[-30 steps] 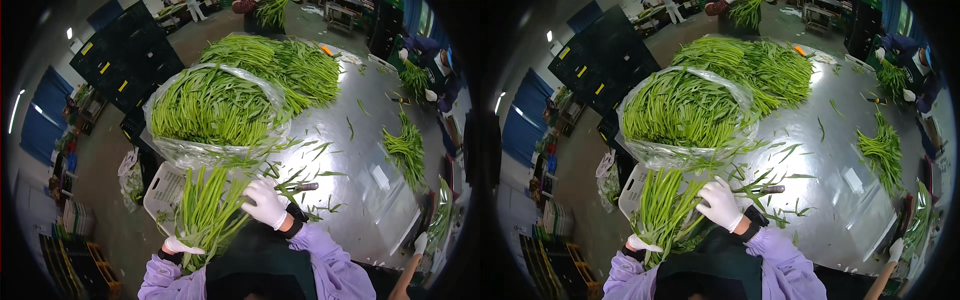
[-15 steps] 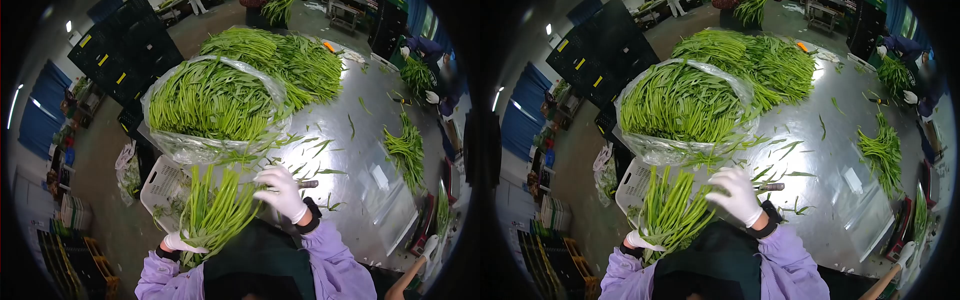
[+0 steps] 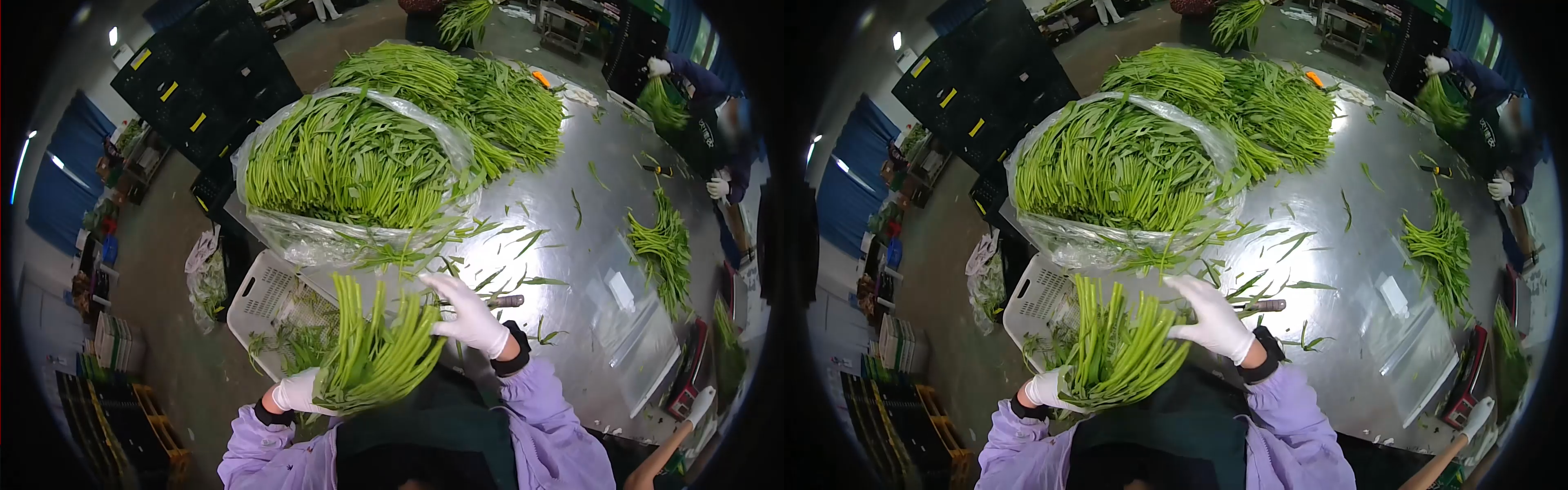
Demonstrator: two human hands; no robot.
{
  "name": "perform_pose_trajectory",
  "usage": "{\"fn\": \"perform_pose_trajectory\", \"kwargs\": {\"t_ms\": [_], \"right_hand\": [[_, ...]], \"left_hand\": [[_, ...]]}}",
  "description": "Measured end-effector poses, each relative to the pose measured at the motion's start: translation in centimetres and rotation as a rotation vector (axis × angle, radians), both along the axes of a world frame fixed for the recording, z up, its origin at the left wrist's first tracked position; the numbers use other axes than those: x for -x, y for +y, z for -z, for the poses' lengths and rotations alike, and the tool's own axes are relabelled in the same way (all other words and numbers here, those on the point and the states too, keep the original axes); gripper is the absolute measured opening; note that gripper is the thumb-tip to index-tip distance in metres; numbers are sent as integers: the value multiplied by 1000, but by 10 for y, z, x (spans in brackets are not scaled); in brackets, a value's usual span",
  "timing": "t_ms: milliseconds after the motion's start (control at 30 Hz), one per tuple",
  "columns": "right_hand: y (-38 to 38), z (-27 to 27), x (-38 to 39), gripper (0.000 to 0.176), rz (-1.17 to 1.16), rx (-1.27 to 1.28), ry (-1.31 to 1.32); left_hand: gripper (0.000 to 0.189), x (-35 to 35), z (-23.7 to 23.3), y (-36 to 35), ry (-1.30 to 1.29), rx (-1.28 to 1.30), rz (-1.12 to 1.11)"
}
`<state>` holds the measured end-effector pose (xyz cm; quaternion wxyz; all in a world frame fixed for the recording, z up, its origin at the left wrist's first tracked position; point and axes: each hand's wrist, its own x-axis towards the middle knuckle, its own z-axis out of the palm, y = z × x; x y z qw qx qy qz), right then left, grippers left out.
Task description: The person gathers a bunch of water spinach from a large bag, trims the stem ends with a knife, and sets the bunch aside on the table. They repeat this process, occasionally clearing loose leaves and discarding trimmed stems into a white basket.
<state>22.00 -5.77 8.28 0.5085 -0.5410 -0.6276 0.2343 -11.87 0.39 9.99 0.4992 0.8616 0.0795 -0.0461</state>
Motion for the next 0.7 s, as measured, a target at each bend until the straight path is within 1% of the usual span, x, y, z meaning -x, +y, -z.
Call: {"fn": "perform_pose_trajectory", "kwargs": {"t_ms": [33, 100, 133, 167, 200, 233, 267, 300, 333, 367, 400, 433, 467, 500, 567, 600, 667, 700], "right_hand": [[-1, 10, 2, 37, 4, 3, 0], [3, 39, 1, 24, -233, 235, 214], [4, 45, -6, 24, -235, 234, 210], [6, 48, -17, 20, -94, 239, 346], [8, 49, -28, 18, 49, 246, 483], [8, 18, -42, 19, 185, 253, 485], [0, 13, -52, 20, 256, 306, 474], [-2, -1, -47, 23, 228, 210, 320], [-4, -14, -39, 27, 200, 121, 168], [-5, -20, -30, 37, 95, 5, -23], [-3, -24, -23, 43, -24, -16, -290], [-3, -34, -9, 46, -36, -32, -493], [-2, -48, 6, 49, -49, -50, -694], [0, -57, 15, 49, -42, -47, -691], [4, -68, 26, 53, -398, 284, -1118], [4, -61, 28, 53, -396, 285, -1115], [5, -33, 35, 53, -409, 277, -922], [3, -24, 35, 38, -317, 58, -833]], "left_hand": [[55, -5, -3, 1, -23, -71, 22], [56, -5, 1, 3, 16, -77, 10], [58, -4, 3, 4, 60, -80, -9], [56, -5, 4, 2, 22, -53, -74], [56, -2, 5, -1, 25, -49, -80], [54, 2, 7, -3, 139, -188, -99], [52, 3, 9, -4, 250, -328, -116], [47, -7, -3, -3, 118, -360, -118], [47, -12, -6, -3, 119, -350, -120], [45, -16, -8, -4, 133, -358, -119], [43, -19, -10, -4, 145, -368, -112], [36, -22, -13, -4, 155, -386, -101], [36, -23, -12, -4, 156, -383, -90], [33, -25, -9, -3, 141, -376, -109], [30, -26, -9, -4, 130, -370, -128], [30, -27, -9, -4, 149, -371, -142], [29, -30, -12, -5, 167, -373, -158], [28, -33, -16, -6, 161, -399, -172]]}}
